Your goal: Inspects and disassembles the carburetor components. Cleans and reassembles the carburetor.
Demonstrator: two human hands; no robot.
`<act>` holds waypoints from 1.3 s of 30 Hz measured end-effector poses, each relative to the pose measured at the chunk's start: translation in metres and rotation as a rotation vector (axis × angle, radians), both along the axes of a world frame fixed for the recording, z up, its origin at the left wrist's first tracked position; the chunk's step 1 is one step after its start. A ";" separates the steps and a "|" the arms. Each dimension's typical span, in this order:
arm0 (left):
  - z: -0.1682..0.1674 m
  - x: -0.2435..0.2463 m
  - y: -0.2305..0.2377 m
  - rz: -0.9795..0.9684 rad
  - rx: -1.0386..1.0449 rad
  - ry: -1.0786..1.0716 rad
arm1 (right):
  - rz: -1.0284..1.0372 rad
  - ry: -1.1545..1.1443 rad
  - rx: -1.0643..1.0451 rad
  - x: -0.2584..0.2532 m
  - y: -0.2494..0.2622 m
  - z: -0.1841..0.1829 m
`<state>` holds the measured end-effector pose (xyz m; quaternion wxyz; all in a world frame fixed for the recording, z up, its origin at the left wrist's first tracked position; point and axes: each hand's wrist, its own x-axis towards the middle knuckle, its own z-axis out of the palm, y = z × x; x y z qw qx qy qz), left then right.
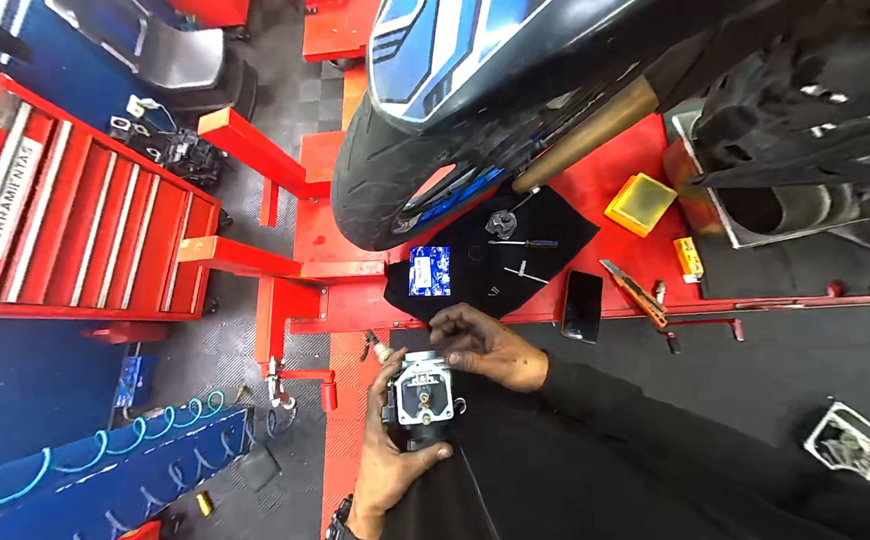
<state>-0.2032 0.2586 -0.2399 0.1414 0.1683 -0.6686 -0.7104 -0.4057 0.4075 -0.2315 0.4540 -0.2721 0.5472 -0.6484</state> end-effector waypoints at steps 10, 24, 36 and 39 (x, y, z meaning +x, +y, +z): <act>-0.003 -0.002 0.013 0.098 0.017 -0.009 | 0.553 0.156 0.545 -0.026 0.077 -0.121; -0.007 0.008 0.021 0.074 -0.070 0.024 | -0.428 0.599 1.087 -0.156 0.092 -0.170; 0.015 0.006 0.040 0.213 -0.114 -0.094 | -0.461 0.443 1.273 -0.266 -0.030 -0.155; 0.015 0.008 0.038 0.255 -0.096 -0.062 | -0.582 0.340 1.053 -0.260 -0.014 -0.138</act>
